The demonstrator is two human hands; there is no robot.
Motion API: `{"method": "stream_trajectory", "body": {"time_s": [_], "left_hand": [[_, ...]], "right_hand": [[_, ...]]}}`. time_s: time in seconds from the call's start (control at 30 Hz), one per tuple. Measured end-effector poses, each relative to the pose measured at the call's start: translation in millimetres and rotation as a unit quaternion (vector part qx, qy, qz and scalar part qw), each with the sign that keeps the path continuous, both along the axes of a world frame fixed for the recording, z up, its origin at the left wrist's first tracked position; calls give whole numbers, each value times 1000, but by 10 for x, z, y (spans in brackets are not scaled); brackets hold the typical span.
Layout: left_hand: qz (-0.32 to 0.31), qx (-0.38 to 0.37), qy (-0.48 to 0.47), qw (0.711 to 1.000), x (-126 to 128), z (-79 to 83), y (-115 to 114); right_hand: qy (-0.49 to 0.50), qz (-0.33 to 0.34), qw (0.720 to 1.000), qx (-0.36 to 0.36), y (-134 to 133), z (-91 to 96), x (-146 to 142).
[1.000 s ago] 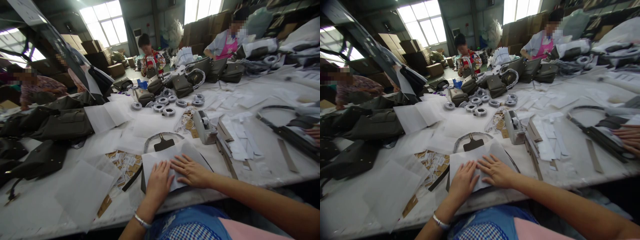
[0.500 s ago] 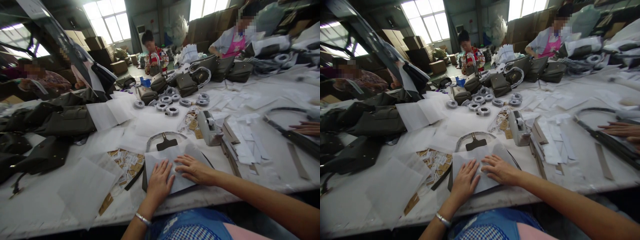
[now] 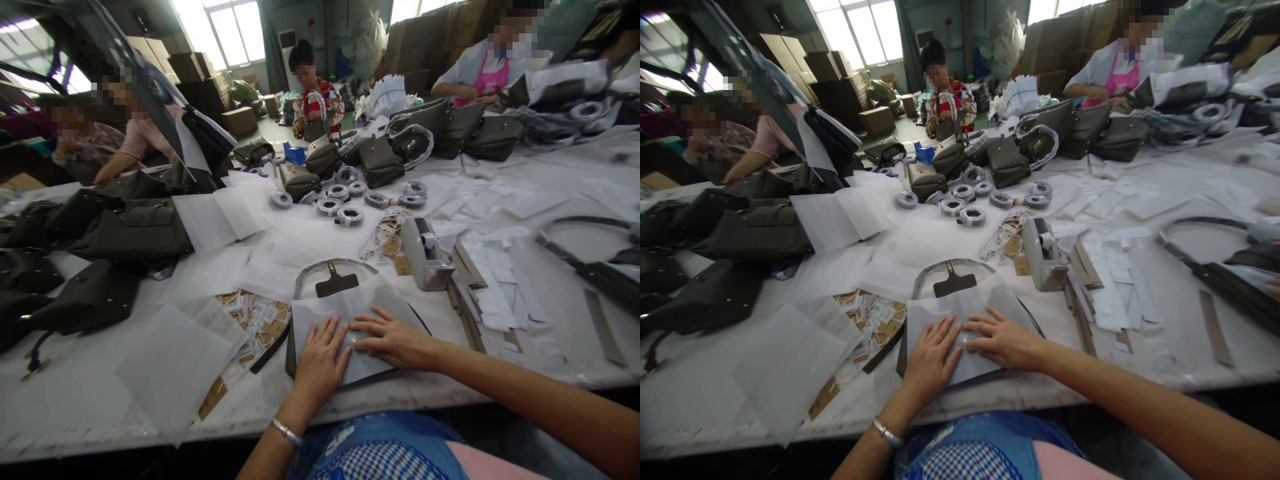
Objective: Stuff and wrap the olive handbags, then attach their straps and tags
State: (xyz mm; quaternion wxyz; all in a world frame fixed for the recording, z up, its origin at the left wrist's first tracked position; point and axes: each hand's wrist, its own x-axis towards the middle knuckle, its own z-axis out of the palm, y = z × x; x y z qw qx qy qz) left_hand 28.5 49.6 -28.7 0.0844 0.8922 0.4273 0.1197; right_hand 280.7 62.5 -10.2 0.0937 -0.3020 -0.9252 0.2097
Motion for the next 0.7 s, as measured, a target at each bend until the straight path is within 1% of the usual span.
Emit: {"method": "stream_trajectory", "body": {"time_s": [0.2, 0.33, 0.4, 0.53, 0.7], "left_hand": [[-3, -2, 3, 1000, 5, -5, -7], [3, -6, 20, 1000, 31, 40, -9], [2, -5, 32, 999, 40, 71, -6], [-5, 2, 41, 999, 37, 96, 9], [-17, -3, 22, 1000, -42, 50, 12]], "right_hand": [[47, -14, 998, -24, 14, -48, 15], [69, -38, 995, -63, 36, -63, 22], [69, -38, 995, -69, 42, -68, 28], [65, -15, 996, -54, 29, -101, 59], [78, -2, 997, -22, -10, -198, 113]]}}
